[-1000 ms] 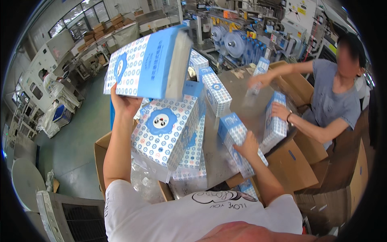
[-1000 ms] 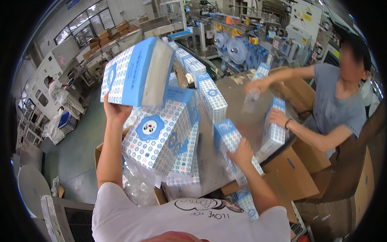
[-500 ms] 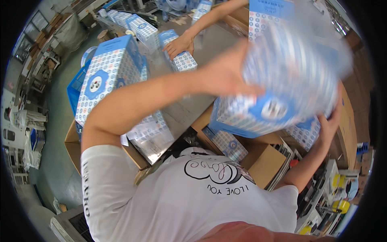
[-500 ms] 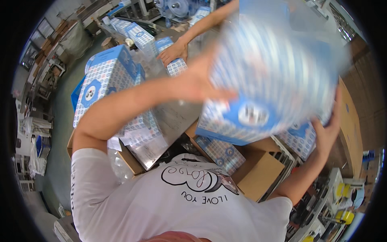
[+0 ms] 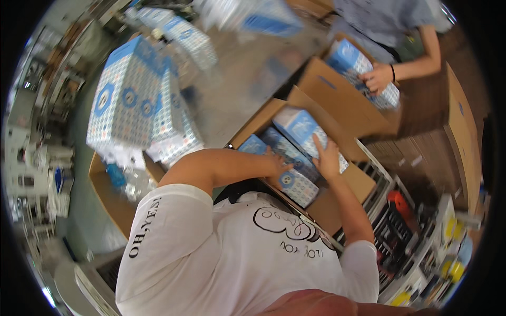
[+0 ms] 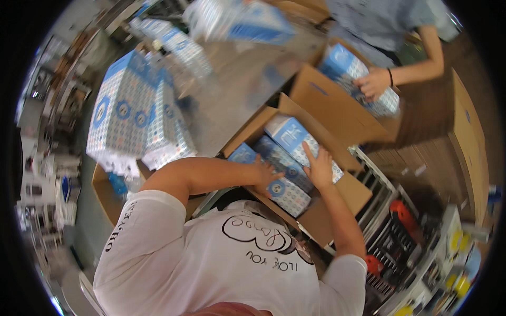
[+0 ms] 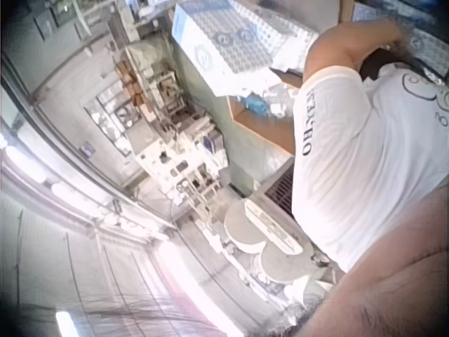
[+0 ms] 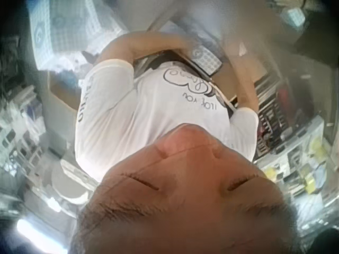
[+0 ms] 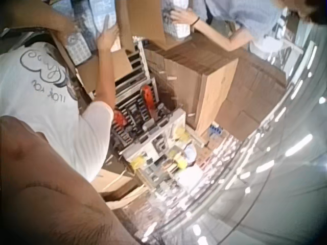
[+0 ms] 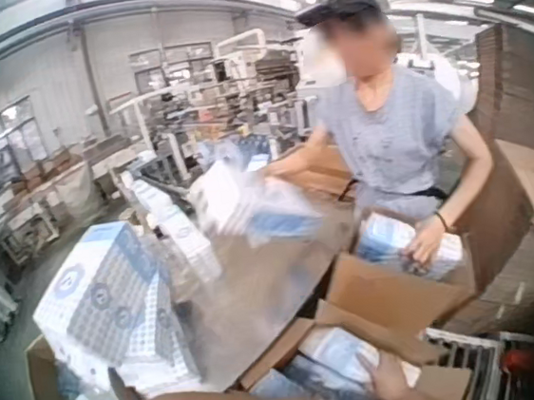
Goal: The person folds cardboard boxes into shape, packs tissue packages into the boxes by hand, folds the box flaps closed, and feeds the packed boxes into a taping machine.
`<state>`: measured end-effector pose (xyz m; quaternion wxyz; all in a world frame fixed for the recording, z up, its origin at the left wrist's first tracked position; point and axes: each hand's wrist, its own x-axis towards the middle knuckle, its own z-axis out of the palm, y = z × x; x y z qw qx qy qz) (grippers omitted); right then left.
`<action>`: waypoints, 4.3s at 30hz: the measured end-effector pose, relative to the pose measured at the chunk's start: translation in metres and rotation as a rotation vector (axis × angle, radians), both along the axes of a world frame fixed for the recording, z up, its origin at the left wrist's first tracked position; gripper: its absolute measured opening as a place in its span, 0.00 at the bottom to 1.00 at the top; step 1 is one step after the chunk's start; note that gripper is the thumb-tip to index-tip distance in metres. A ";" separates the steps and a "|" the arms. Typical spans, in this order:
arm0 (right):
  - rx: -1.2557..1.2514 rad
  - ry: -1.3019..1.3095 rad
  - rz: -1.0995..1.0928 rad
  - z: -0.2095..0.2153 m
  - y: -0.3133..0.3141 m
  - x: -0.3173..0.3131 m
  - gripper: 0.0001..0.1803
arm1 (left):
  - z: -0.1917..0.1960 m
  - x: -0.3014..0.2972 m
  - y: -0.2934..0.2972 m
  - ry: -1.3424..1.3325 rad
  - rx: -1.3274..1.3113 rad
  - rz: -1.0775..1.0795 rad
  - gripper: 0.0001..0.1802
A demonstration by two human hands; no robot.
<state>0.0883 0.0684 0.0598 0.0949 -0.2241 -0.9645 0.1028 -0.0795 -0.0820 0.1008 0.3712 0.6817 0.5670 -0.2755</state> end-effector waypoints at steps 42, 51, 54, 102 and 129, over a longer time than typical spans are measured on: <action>0.028 -0.483 1.149 -0.011 -0.506 -0.347 0.08 | -0.084 -0.154 -0.601 -0.217 0.988 2.277 0.12; -1.464 -0.498 0.615 0.105 -0.417 -0.296 0.13 | 0.036 -0.126 -0.515 -1.098 1.483 2.400 0.12; -1.533 -0.393 0.562 0.124 -0.365 -0.262 0.13 | 0.059 -0.117 -0.462 -1.108 1.336 2.252 0.13; -1.000 0.273 0.394 0.160 -0.183 -0.109 0.16 | 0.108 -0.022 -0.201 -0.756 1.217 1.195 0.18; -0.702 0.636 0.174 0.178 -0.052 -0.298 0.09 | 0.308 -0.408 0.041 -0.325 1.615 0.537 0.40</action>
